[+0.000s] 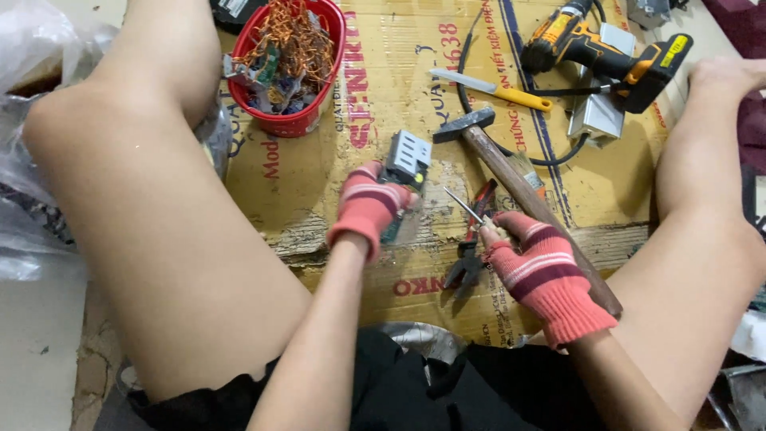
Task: Dismantling a circuit board using pliers and a hammer to remove components while sitting on the floor.
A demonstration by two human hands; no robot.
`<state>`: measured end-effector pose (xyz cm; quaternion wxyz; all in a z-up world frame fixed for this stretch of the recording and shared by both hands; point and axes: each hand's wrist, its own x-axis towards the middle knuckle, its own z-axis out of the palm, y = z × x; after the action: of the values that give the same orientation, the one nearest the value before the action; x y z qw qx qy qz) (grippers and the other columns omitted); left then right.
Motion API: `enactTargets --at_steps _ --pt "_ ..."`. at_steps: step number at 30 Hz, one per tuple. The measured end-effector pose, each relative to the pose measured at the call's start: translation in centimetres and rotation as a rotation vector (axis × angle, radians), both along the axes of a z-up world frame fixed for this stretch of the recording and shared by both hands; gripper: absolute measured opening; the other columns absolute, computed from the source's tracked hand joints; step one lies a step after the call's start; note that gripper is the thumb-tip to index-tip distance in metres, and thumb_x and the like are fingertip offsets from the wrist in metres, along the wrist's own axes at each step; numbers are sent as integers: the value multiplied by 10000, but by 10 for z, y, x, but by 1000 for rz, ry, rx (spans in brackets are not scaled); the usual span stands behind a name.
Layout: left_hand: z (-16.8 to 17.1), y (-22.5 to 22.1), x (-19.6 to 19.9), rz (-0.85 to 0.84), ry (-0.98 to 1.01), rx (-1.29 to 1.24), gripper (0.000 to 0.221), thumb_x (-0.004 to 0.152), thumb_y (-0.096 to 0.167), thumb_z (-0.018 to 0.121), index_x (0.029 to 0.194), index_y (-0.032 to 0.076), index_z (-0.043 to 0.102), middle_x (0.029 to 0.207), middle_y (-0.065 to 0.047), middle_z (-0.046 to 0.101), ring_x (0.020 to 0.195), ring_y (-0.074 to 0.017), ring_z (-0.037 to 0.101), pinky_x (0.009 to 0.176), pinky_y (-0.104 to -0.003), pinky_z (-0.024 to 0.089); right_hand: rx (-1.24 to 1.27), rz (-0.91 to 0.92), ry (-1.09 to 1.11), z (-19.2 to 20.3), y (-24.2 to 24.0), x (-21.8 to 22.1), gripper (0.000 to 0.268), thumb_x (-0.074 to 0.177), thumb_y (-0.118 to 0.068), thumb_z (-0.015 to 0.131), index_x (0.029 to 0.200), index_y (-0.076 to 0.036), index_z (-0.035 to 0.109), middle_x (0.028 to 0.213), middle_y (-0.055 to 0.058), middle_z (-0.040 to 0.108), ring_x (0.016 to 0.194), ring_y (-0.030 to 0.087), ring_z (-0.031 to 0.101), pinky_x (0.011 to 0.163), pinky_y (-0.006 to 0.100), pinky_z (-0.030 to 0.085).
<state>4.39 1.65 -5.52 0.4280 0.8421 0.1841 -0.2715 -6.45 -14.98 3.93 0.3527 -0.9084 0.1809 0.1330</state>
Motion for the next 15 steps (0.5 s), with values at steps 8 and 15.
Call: enactTargets --at_steps 8,15 --pt "25 34 -4 -268 -416 607 640 726 444 788 1291 193 623 1256 -100 487 1270 -308 453 1111 -448 356 -107 168 35 -6 6 13 389 912 -145 562 1281 -95 676 1210 222 713 1214 419 639 1066 536 500" --pt "22 38 -34 -59 -287 496 812 676 556 802 1344 160 562 1323 -118 485 1285 -316 465 1105 -443 387 -120 207 46 3 31 51 378 939 -280 596 1297 -197 685 1214 181 714 1225 390 629 1057 534 496"
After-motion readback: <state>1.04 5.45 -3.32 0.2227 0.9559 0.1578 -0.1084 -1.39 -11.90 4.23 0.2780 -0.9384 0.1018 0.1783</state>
